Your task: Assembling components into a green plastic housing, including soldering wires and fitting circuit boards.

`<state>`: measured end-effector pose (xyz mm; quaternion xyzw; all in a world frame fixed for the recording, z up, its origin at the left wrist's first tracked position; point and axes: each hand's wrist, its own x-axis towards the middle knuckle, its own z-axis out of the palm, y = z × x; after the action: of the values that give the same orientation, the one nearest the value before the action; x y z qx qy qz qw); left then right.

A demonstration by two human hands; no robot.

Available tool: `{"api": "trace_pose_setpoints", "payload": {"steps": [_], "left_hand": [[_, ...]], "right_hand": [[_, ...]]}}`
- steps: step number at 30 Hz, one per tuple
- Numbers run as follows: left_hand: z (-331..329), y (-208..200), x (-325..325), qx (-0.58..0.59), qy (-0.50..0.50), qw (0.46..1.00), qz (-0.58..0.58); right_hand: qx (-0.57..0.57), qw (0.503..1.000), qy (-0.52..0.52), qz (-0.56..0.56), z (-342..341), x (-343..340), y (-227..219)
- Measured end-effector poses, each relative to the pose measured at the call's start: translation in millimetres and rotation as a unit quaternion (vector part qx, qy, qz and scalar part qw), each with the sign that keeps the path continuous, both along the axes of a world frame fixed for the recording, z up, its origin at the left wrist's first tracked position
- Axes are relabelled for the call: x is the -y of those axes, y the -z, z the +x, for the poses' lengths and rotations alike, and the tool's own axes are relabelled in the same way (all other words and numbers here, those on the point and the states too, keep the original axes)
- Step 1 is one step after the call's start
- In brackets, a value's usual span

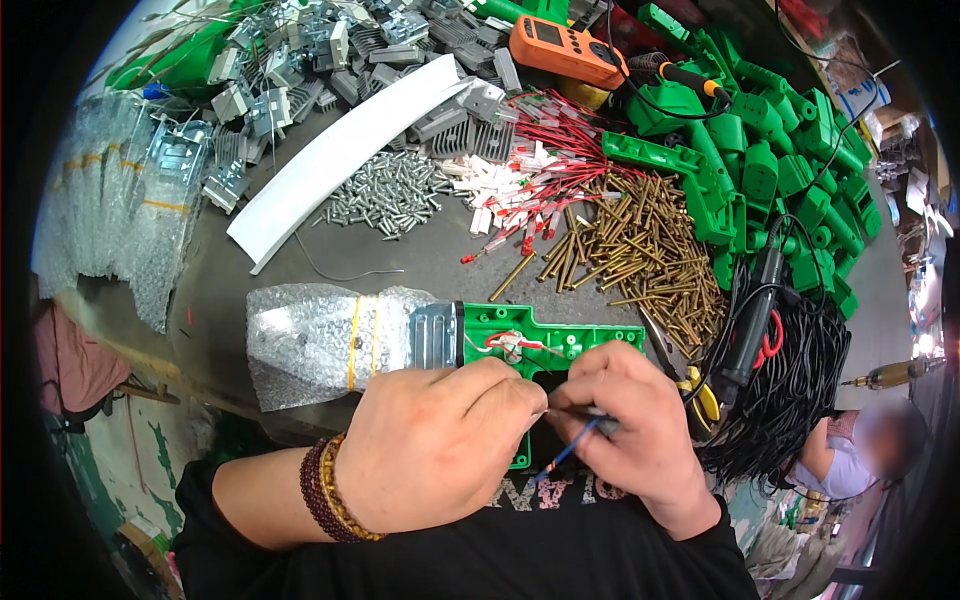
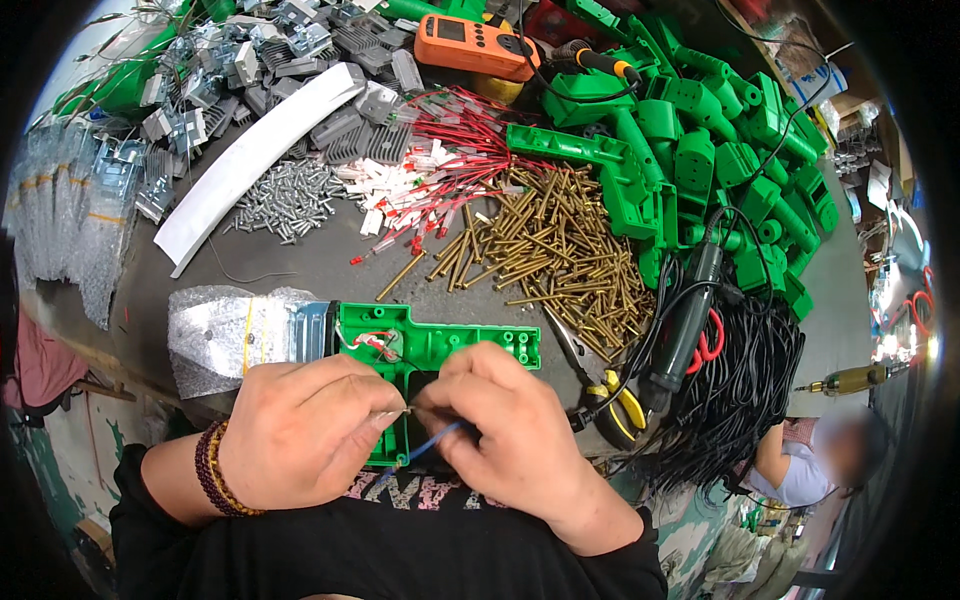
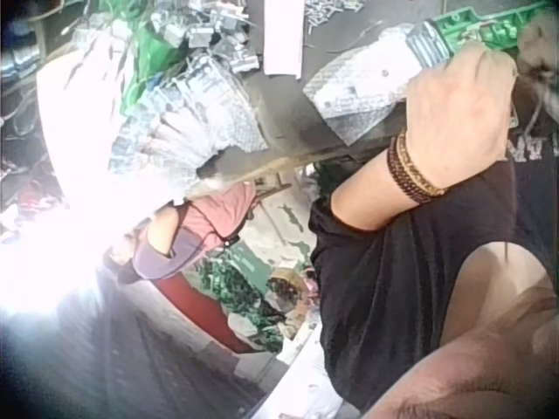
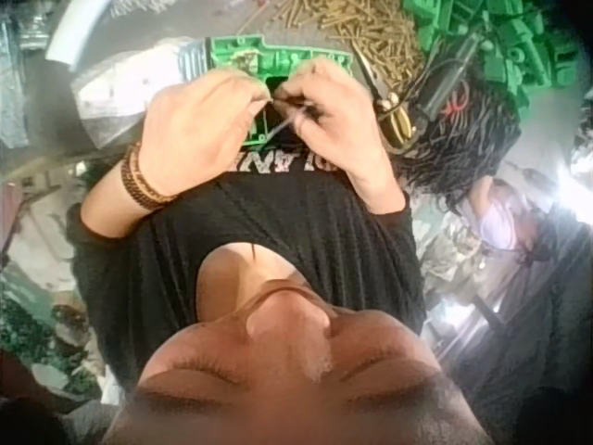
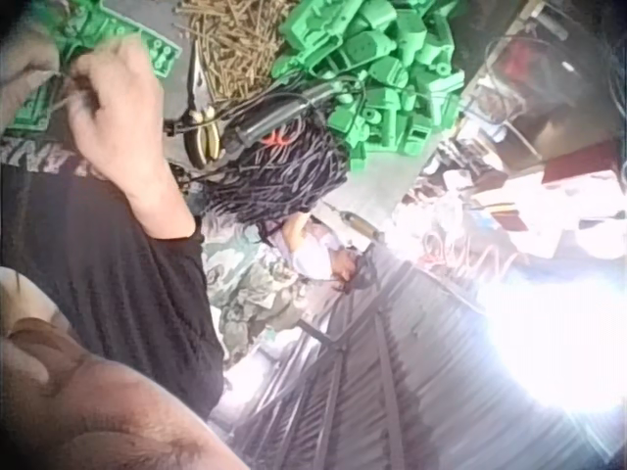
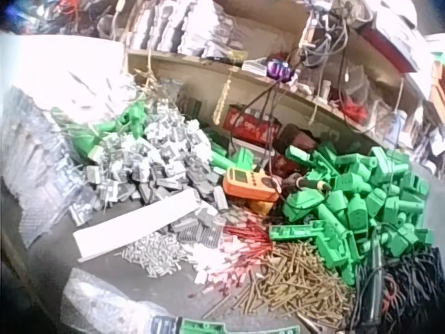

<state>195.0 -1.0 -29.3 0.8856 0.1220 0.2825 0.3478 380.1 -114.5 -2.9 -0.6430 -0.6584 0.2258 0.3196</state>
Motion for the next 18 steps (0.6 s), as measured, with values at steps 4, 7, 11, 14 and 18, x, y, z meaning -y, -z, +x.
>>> {"api": "trace_pose_setpoints", "payload": {"steps": [4,7,11,14,18], "left_hand": [[-1,-2,-3,0.027,0.015,0.999,-0.020],[-2,2,-3,0.034,0.021,0.999,-0.018],[0,11,-4,0.046,0.005,0.996,0.073],[3,11,-3,0.038,-0.009,0.989,0.140],[7,10,-2,0.019,-0.010,0.981,0.193]], "right_hand": [[-0.032,0.999,-0.005,0.025,3,-2,5],[-0.028,0.998,-0.005,0.050,6,1,7],[0.002,0.997,-0.002,0.074,4,3,11],[0.091,0.988,-0.021,0.124,4,3,14],[0.161,0.972,-0.029,0.171,3,3,19]]}}
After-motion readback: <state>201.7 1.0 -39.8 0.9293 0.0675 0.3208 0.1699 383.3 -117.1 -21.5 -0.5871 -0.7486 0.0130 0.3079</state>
